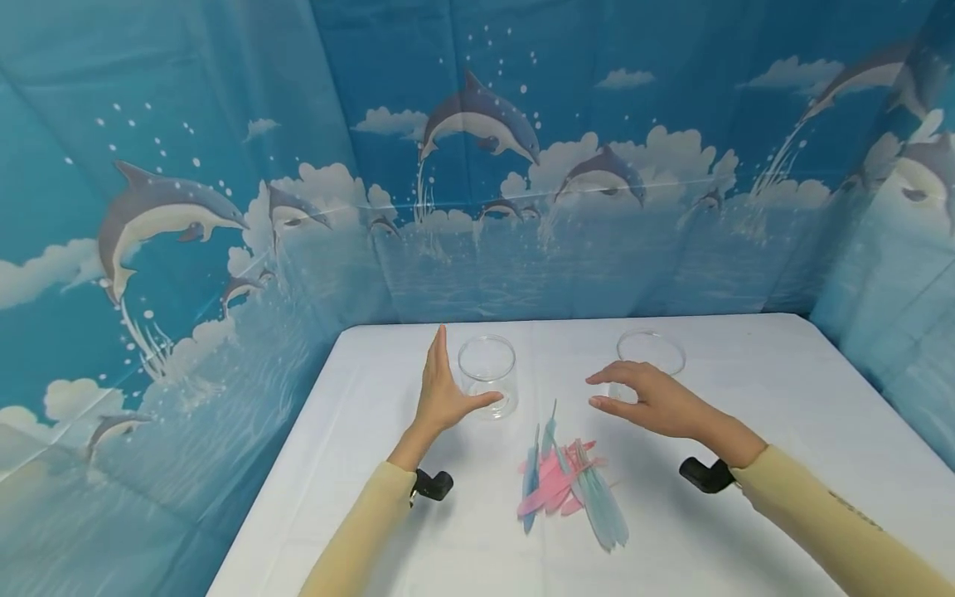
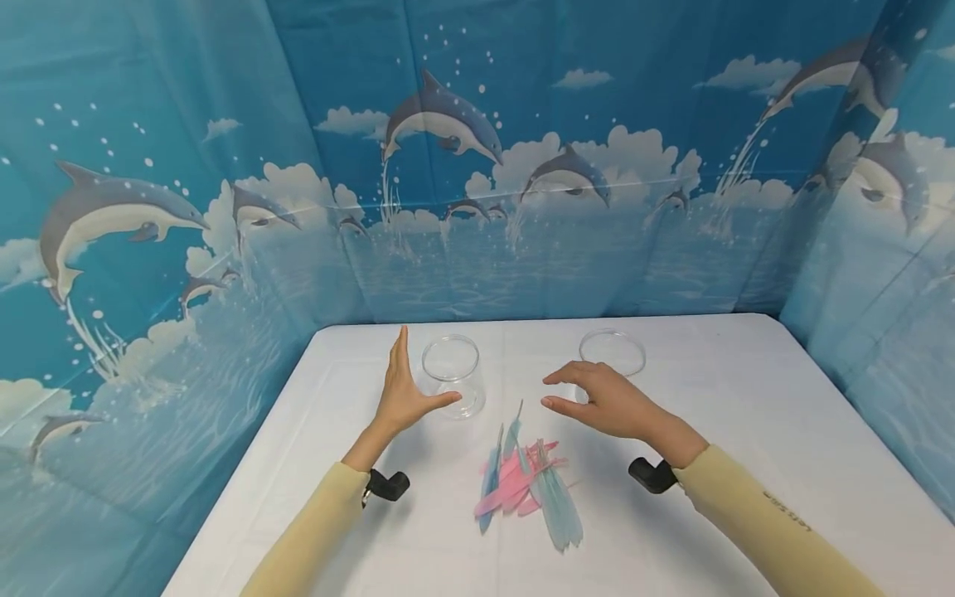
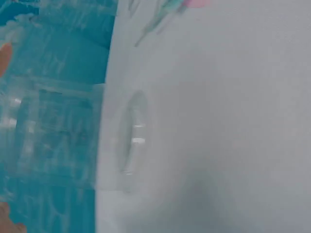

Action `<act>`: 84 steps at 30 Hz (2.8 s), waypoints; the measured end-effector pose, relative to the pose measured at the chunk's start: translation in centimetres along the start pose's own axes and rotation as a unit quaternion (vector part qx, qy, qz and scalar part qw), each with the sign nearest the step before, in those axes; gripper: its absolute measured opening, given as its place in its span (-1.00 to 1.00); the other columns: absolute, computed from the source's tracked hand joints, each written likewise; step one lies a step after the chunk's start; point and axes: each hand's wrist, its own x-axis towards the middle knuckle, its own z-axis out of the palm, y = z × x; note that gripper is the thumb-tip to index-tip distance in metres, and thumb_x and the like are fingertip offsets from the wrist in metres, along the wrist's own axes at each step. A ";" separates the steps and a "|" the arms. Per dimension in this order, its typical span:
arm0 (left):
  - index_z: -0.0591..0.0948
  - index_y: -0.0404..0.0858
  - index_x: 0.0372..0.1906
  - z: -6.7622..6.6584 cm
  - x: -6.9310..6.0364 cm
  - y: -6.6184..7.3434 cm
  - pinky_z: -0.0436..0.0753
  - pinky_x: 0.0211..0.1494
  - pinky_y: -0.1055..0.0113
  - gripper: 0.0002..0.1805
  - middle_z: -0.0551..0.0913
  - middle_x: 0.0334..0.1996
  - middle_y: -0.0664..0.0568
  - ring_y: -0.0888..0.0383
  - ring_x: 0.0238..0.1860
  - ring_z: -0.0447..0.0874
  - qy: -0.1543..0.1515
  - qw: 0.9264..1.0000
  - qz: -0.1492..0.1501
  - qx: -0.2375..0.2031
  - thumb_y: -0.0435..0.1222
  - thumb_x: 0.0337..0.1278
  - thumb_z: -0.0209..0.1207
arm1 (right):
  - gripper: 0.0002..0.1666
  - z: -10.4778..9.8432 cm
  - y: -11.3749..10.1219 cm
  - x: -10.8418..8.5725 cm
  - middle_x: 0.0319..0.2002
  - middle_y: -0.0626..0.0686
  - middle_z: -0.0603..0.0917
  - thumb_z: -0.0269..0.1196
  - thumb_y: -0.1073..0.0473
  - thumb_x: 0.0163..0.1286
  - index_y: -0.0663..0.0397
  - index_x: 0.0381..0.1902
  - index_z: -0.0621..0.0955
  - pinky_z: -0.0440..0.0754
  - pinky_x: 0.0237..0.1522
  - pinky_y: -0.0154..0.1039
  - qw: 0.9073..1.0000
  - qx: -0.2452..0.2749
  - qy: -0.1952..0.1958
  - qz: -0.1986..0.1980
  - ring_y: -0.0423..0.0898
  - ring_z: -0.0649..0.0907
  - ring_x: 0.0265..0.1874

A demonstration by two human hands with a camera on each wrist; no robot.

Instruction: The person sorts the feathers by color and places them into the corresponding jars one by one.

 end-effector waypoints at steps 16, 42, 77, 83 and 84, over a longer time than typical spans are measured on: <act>-0.40 0.11 0.48 5.3 -0.2 -2.4 0.15 0.30 -0.18 0.48 0.09 0.42 -0.13 -0.09 0.41 0.03 0.026 0.981 -0.078 -0.177 -0.02 -0.37 0.55 | -0.79 6.9 3.0 -0.1 -0.53 -0.11 0.61 0.29 0.00 0.29 -0.02 -0.42 0.70 0.43 -0.55 -0.30 0.985 0.088 -0.040 0.142 -0.19 0.44 -0.56; -0.10 -0.03 0.49 7.5 -1.4 -4.3 0.14 0.34 -0.07 0.20 0.15 0.38 -0.07 -0.07 0.38 0.08 0.008 0.977 -0.096 -0.192 -0.07 -0.17 0.47 | -0.68 6.2 2.0 0.1 -0.56 -0.06 0.56 0.31 -0.09 0.24 0.02 -0.50 0.72 0.35 -0.55 -0.26 0.970 0.099 -0.029 0.219 -0.15 0.41 -0.57; -0.12 -0.06 0.49 8.5 -3.0 -4.9 0.13 0.33 -0.10 0.22 0.14 0.39 -0.04 -0.12 0.38 0.07 0.014 0.972 -0.104 -0.212 0.00 -0.19 0.46 | -0.69 5.8 -3.3 14.4 -0.83 -0.11 0.37 0.30 -0.04 0.29 0.07 -0.26 0.76 0.18 -0.81 -0.26 0.941 0.110 0.314 0.067 -0.15 0.28 -0.85; -0.14 0.02 0.49 8.4 -2.7 -4.7 0.15 0.34 -0.07 0.20 0.11 0.40 0.01 -0.06 0.39 0.06 0.016 0.970 -0.102 -0.221 -0.03 -0.14 0.45 | -0.62 7.0 -3.4 15.0 -0.83 -0.10 0.34 0.27 -0.11 0.29 0.07 -0.21 0.75 0.15 -0.80 -0.28 0.958 0.096 0.257 0.082 -0.16 0.25 -0.85; -0.14 0.02 0.49 8.3 -2.5 -4.6 0.16 0.34 -0.06 0.19 0.10 0.40 0.01 -0.06 0.39 0.05 0.017 0.970 -0.099 -0.223 -0.04 -0.13 0.45 | -0.61 6.9 -3.3 15.0 -0.82 -0.09 0.33 0.27 -0.12 0.29 0.07 -0.20 0.75 0.15 -0.79 -0.28 0.960 0.094 0.250 0.084 -0.15 0.25 -0.84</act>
